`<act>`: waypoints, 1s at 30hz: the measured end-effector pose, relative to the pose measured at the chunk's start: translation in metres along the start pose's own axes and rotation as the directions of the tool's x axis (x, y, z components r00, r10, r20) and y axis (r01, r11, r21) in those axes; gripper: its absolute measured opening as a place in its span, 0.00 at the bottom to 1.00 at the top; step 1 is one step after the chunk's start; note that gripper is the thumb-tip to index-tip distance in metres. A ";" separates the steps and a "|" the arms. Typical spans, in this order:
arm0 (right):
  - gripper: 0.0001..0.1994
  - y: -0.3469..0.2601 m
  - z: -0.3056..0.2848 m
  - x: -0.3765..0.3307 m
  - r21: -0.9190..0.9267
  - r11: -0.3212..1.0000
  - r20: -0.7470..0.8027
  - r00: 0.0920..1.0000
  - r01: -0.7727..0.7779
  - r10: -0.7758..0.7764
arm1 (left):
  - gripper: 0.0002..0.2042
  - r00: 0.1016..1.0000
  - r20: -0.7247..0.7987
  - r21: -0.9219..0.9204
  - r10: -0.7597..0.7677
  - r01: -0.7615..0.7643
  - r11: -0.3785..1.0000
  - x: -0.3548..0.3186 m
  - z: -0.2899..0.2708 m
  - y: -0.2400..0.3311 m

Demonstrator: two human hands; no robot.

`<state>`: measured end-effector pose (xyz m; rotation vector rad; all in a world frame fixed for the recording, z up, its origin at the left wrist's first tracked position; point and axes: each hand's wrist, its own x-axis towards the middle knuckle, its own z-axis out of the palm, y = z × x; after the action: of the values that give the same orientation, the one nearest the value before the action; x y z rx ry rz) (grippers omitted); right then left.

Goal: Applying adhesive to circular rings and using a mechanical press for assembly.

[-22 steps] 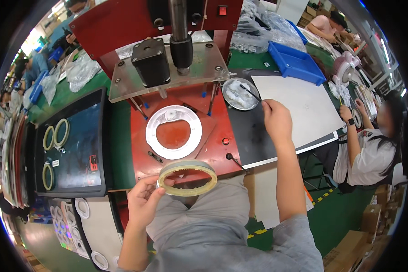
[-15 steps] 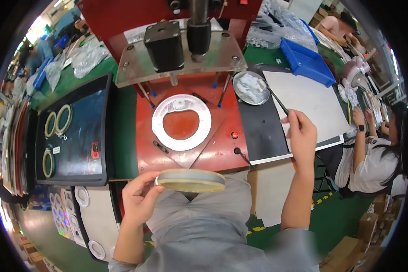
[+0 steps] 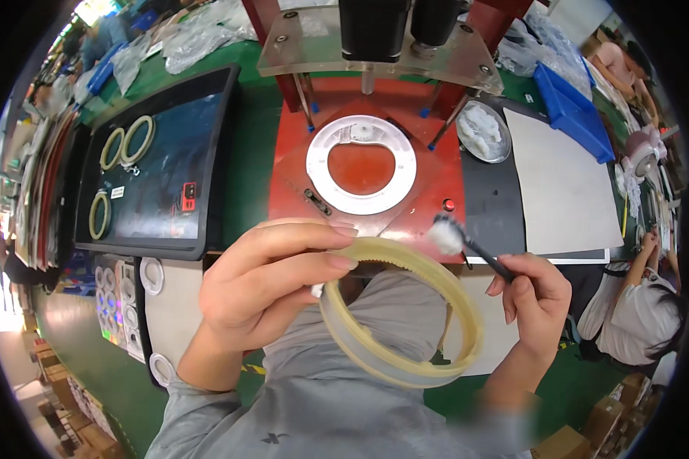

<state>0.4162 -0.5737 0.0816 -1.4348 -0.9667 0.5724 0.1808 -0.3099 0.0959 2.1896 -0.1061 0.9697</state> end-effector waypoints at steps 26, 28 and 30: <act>0.17 -0.128 0.015 0.021 -0.751 0.449 0.591 0.796 0.484 0.130 | 0.14 0.958 0.276 0.140 0.083 -0.125 0.982 -0.016 -0.029 0.028; 0.16 -0.141 0.018 0.022 -0.745 0.473 0.616 0.757 0.471 0.217 | 0.13 0.936 0.322 0.138 0.141 -0.194 0.971 -0.009 -0.027 0.029; 0.17 -0.143 0.012 0.034 -0.706 0.436 0.682 0.703 0.559 0.202 | 0.11 0.868 0.446 0.192 0.217 -0.329 0.924 -0.001 -0.022 0.033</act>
<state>0.3934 -0.5532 0.2255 -2.0235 -2.3137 0.4006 0.1554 -0.3196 0.1244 2.6582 -0.5348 0.6712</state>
